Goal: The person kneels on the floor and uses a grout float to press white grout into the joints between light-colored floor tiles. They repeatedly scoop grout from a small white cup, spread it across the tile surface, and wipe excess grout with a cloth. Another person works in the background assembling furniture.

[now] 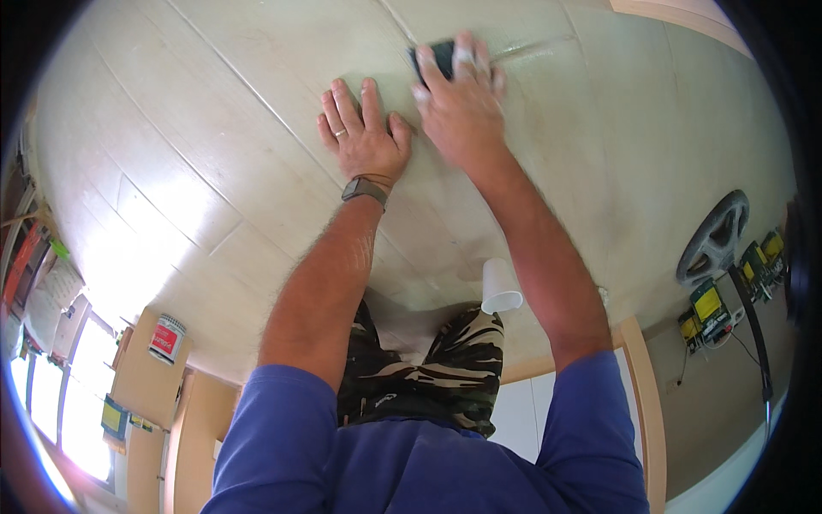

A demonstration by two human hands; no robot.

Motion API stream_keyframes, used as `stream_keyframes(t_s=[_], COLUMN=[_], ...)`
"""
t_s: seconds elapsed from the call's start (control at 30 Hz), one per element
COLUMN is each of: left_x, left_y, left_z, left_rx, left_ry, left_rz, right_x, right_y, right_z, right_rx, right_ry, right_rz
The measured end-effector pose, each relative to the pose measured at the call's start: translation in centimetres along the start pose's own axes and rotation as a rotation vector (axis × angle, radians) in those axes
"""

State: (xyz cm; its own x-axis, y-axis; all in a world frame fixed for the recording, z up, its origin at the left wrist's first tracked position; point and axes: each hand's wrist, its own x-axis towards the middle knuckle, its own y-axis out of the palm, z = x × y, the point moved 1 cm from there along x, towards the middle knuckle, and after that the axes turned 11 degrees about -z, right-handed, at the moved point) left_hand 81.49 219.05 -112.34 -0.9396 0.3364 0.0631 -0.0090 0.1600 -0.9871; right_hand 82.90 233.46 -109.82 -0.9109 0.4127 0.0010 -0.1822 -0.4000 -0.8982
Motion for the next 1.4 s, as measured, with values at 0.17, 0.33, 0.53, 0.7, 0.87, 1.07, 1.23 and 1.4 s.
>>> stream_keyframes(t_s=[0.17, 0.33, 0.53, 0.7, 0.87, 1.07, 1.23, 1.4], left_x=[0.1, 0.1, 0.3, 0.0, 0.1, 0.3, 0.4, 0.0], left_y=[-0.1, -0.2, -0.4, -0.4, -0.6, -0.4, -0.6, -0.2], left_z=[-0.5, 0.1, -0.5, 0.0, -0.8, 0.2, -0.4, -0.1], left_rx=[-0.028, -0.004, -0.036, -0.046, -0.064, -0.041, -0.063, -0.062], left_ry=[0.014, 0.015, 0.021, -0.006, 0.012, 0.002, 0.002, 0.000], left_rz=[-0.012, 0.019, 0.013, -0.018, 0.019, 0.005, 0.012, -0.027], right_x=[8.6, 4.5, 10.2, 7.6, 10.5, 7.5, 11.3, 5.9], right_y=[1.0, 2.3, 0.4, 0.7, 1.6, -1.1, 0.4, 3.4], right_z=[2.5, 1.4, 3.0, 3.1, 3.0, 4.3, 4.2, 1.9], right_rx=[-0.011, -0.017, -0.032, -0.054, -0.070, -0.089, -0.060, -0.056], right_ry=[-0.066, -0.080, -0.022, -0.051, -0.054, -0.030, 0.008, -0.105], right_rz=[0.012, -0.089, 0.078, 0.042, -0.017, 0.116, 0.141, -0.147])
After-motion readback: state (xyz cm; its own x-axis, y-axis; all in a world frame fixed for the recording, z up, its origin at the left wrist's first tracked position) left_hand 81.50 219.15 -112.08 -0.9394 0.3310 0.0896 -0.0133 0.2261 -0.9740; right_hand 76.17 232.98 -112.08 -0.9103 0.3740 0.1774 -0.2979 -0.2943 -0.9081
